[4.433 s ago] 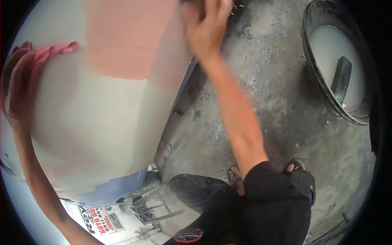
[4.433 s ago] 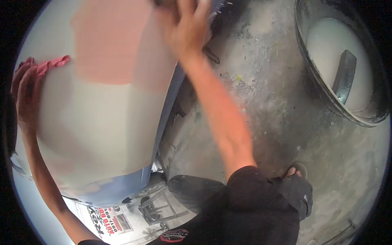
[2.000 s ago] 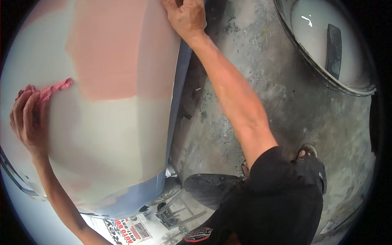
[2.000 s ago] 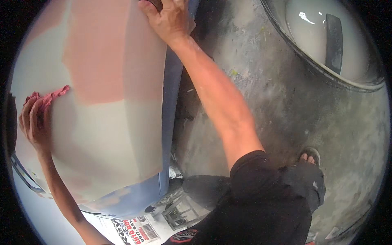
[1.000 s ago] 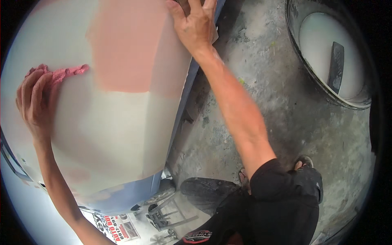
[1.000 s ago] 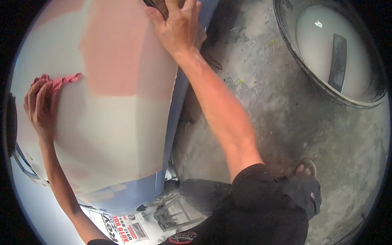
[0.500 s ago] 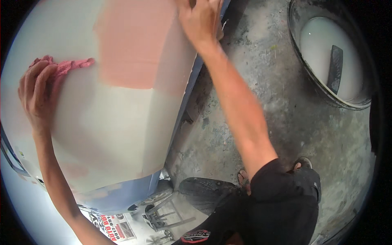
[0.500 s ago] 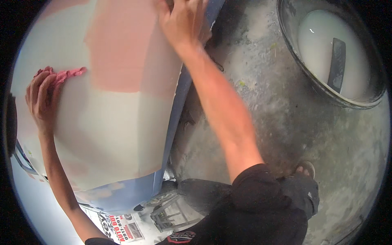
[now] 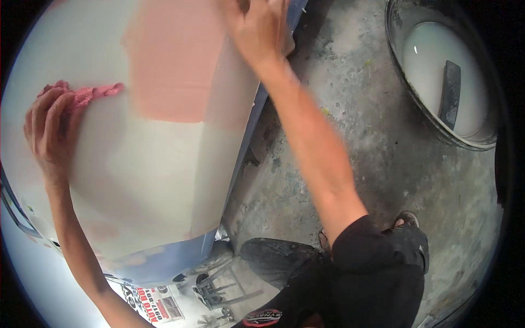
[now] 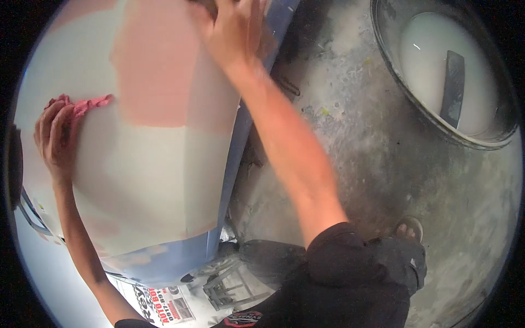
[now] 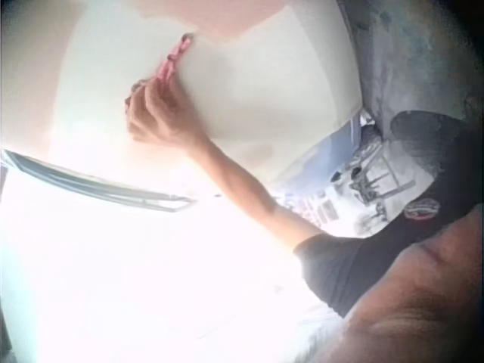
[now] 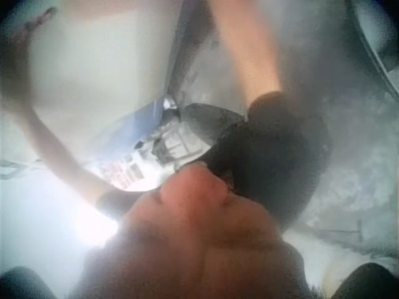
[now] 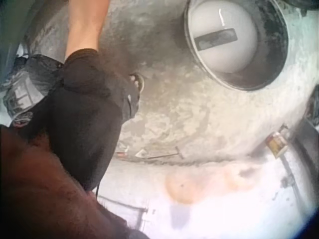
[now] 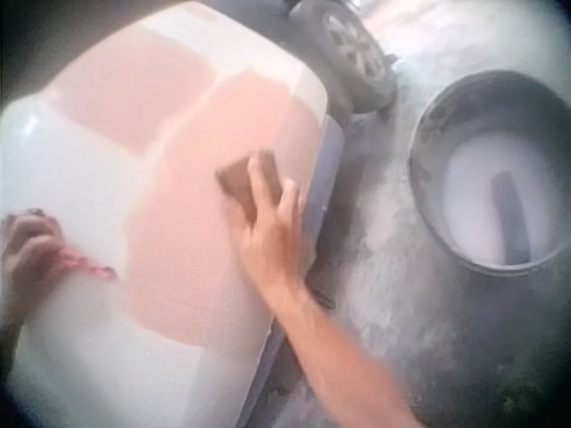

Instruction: The person wet-sands a car door using a sanding block and a cloth, repeatedly dipping them into a bucket of water and wiping the surface.

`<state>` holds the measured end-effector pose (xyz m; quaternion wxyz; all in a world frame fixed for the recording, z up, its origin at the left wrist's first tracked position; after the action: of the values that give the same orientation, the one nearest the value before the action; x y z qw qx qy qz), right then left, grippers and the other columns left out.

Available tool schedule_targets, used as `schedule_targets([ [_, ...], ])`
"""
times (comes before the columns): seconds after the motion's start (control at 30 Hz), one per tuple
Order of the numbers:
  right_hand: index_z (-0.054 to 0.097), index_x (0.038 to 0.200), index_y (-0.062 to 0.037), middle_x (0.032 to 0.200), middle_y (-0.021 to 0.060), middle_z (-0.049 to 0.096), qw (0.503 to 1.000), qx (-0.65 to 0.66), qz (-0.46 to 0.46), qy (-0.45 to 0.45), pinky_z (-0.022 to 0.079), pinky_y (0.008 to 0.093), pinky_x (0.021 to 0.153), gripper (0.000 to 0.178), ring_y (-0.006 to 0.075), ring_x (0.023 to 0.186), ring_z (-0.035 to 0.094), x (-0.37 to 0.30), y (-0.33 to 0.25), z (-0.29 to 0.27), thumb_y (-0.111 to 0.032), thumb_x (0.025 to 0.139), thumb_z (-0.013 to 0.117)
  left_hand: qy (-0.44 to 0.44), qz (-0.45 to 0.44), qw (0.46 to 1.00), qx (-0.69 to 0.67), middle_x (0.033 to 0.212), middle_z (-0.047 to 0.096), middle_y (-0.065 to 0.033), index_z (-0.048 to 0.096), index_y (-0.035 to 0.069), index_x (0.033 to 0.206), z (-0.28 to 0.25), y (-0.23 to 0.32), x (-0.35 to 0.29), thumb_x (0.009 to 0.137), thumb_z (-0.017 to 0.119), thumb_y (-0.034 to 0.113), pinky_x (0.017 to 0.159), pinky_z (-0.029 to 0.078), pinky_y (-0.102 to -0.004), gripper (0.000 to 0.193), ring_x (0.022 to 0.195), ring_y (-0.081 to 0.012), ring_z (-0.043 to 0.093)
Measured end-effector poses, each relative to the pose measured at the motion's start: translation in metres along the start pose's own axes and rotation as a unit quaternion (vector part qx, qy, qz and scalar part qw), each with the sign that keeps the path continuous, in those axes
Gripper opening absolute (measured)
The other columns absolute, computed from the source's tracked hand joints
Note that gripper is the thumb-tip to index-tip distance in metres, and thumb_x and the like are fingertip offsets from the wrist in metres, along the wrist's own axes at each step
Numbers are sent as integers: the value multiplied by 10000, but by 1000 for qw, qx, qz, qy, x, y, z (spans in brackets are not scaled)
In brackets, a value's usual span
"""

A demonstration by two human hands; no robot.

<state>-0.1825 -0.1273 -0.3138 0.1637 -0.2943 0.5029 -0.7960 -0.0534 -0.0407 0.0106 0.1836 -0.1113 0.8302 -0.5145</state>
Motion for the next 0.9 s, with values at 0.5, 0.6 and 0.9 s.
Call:
schedule_targets([
  [0.5,425,1571,-240,1441,295,415,998,-38,38,-14,445,576,1049,649,467,1269,490,26,8,-2,-419,989,651,1,-16,1000,-2,1204,691,-77,729,97,1108,-7,7,8,773,842,76,1002,473,-427,354,1159,-296,640],
  [0.6,501,1531,-322,1500,302,377,998,23,-41,-36,374,642,1111,617,510,1338,462,-105,-26,24,-468,958,677,-2,-19,1000,10,1199,690,-77,727,97,1113,-20,-3,2,772,841,73,1000,473,-426,360,1156,-298,639],
  [0.9,405,1580,-253,1445,247,426,997,40,44,37,434,573,1081,674,413,1294,497,13,40,2,-461,986,646,-13,-12,1000,-7,1215,694,-86,729,86,1134,-14,2,6,777,840,58,1019,469,-429,375,1157,-300,641],
])
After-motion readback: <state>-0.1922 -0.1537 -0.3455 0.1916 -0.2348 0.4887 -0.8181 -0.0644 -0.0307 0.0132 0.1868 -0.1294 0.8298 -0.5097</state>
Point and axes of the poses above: each hand's wrist, its own x-axis towards the middle knuckle, its own z-axis out of the palm, y = z × x, the point moved 7 cm from there along x, towards the middle knuckle
